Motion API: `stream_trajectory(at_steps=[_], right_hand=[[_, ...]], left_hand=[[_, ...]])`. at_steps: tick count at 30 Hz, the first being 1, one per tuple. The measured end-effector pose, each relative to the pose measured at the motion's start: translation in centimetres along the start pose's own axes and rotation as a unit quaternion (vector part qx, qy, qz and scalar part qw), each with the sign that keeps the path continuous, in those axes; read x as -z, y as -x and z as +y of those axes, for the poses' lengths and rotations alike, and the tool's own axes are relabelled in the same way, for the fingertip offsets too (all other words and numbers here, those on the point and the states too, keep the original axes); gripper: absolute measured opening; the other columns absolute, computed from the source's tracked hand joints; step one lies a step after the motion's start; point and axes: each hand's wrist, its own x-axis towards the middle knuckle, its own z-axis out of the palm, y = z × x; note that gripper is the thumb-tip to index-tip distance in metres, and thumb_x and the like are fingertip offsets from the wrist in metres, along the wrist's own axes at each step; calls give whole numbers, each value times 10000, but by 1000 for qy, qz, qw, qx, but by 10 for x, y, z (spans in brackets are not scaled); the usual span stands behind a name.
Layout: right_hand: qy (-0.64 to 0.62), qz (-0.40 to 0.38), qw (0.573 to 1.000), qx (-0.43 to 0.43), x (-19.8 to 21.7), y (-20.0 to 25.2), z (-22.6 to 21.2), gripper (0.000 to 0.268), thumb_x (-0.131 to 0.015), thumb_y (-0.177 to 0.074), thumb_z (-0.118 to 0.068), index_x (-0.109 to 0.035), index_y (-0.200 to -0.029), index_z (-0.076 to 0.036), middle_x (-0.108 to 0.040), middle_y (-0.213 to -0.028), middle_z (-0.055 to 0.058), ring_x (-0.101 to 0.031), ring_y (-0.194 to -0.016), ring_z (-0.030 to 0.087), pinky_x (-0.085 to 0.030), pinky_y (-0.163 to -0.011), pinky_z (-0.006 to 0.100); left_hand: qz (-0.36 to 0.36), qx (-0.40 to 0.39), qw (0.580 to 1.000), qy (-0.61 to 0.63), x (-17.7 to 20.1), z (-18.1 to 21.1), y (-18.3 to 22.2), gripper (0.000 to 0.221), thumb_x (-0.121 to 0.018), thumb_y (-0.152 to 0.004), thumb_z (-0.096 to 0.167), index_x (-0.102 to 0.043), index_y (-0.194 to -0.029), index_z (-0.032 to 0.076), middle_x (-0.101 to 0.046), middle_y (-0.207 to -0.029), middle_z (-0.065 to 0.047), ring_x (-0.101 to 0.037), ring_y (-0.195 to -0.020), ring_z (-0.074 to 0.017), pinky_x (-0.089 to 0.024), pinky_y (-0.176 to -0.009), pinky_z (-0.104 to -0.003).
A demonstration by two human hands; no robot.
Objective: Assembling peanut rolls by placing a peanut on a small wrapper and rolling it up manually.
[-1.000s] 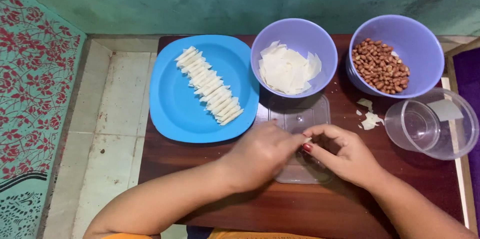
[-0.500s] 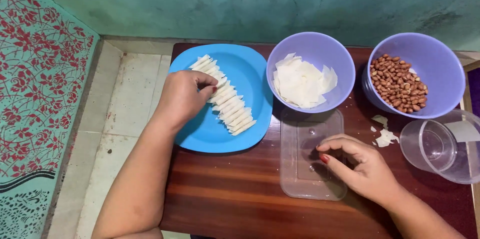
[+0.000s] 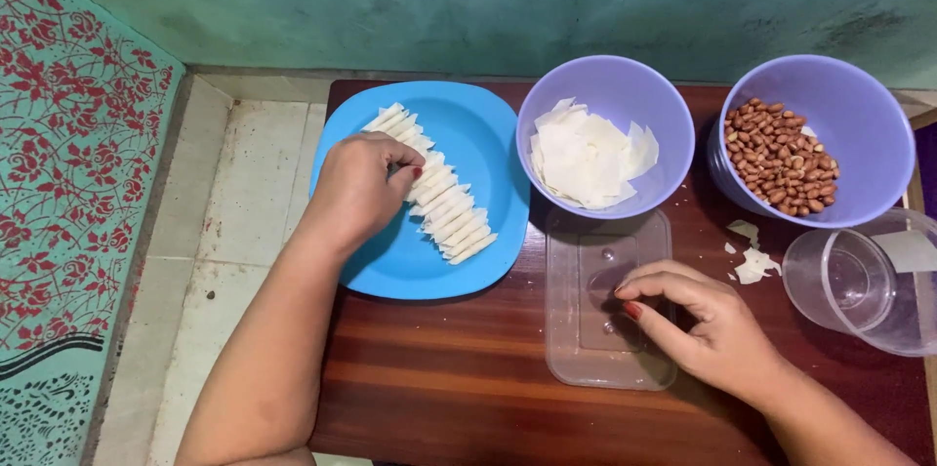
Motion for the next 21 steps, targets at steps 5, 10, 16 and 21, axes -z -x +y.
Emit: stream_trajectory(at_steps=[5, 10, 16, 21], right_hand=[[26, -4, 1000, 6, 0, -1, 0, 161, -685, -895, -137, -779, -1019, -97, -791, -1027, 42, -766, -945, 150, -599, -850, 272], [36, -5, 999, 14, -1, -1, 2, 167, -677, -899, -139, -780, -1027, -106, -783, -1026, 39, -765, -927, 150, -600, -833, 272], [45, -2, 999, 17, -1, -1, 3, 166, -680, -893, -128, -785, -1020, -109, -784, -1021, 39, -767, -918, 152, -599, -837, 274], [40, -7, 999, 9, -1, 0, 1, 169, -671, -896, -123, -788, -1017, -105, -781, -1023, 43, -764, -922, 150, -595, -835, 270]], left_hand=[[-11, 13, 1000, -26, -3, -5, -1, 138, -700, -907, 139, -825, -963, 157, -806, -1023, 15, -706, -1016, -227, -491, -901, -407], [-5, 15, 999, -49, -6, -7, -1, 136, -701, -924, 170, -827, -959, 206, -805, -1051, 56, -686, -1080, -228, -369, -977, -455], [-3, 30, 998, -55, -5, -3, 0, 137, -693, -917, 185, -819, -949, 225, -801, -1047, 66, -668, -1074, -207, -330, -956, -426], [20, 0, 998, -66, -6, -6, 2, 184, -653, -903, 145, -819, -912, 223, -803, -1010, 87, -691, -1013, -164, -319, -938, -421]])
